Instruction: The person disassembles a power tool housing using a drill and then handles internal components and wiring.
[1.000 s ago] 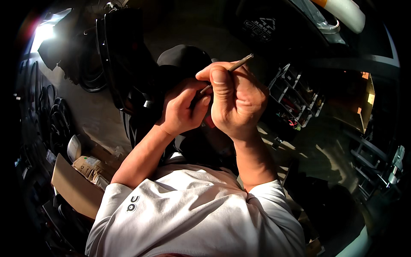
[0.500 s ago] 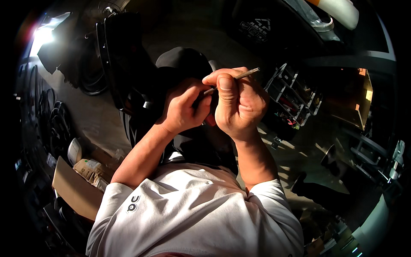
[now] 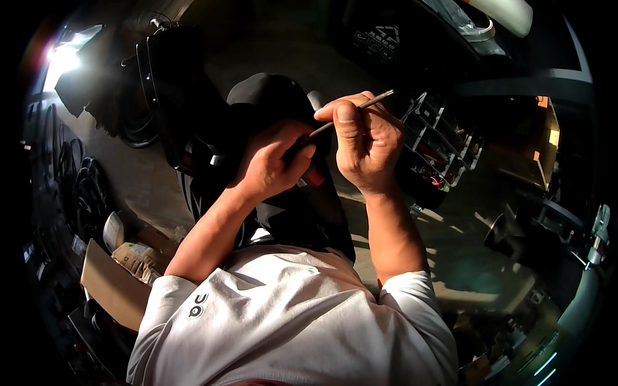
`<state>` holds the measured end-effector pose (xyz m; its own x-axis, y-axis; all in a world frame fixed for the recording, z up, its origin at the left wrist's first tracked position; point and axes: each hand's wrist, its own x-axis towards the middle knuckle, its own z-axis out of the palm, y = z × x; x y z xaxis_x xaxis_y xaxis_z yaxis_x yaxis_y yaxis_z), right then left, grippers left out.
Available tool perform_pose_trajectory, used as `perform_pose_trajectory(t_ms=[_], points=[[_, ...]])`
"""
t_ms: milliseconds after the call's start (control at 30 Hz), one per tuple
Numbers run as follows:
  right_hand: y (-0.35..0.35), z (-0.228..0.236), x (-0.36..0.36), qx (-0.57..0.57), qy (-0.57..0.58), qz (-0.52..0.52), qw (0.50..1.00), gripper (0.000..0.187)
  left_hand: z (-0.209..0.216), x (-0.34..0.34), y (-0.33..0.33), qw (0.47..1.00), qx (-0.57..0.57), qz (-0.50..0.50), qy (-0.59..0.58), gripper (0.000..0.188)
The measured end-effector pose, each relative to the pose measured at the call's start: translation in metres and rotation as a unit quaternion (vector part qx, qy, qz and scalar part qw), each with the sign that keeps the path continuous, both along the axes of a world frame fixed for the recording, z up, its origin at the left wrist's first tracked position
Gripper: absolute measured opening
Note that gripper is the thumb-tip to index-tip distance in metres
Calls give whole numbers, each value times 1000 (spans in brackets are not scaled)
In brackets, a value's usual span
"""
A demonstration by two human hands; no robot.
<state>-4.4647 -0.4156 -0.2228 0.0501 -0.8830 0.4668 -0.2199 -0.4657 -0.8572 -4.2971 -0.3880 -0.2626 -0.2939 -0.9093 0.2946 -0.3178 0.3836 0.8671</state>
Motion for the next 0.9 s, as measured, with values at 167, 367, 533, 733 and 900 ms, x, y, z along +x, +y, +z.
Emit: perform_pose_trajectory(t_ms=[167, 367, 533, 733, 900], points=[[8, 10, 12, -5, 74, 25, 997, 24, -1, 1, 1, 999, -38, 14, 7, 21], [-4, 11, -1, -89, 201, -1, 976, 40, -3, -2, 1, 998, -52, 28, -2, 20], [0, 15, -1, -109, 180, 6, 978, 41, -5, -3, 3, 998, -55, 22, 10, 21], [5, 23, 5, -124, 202, -4, 972, 38, -8, 2, 4, 997, -83, 9, 6, 23], [11, 21, 5, -96, 188, -27, 977, 38, 2, 1, 6, 999, -39, 6, 0, 21]])
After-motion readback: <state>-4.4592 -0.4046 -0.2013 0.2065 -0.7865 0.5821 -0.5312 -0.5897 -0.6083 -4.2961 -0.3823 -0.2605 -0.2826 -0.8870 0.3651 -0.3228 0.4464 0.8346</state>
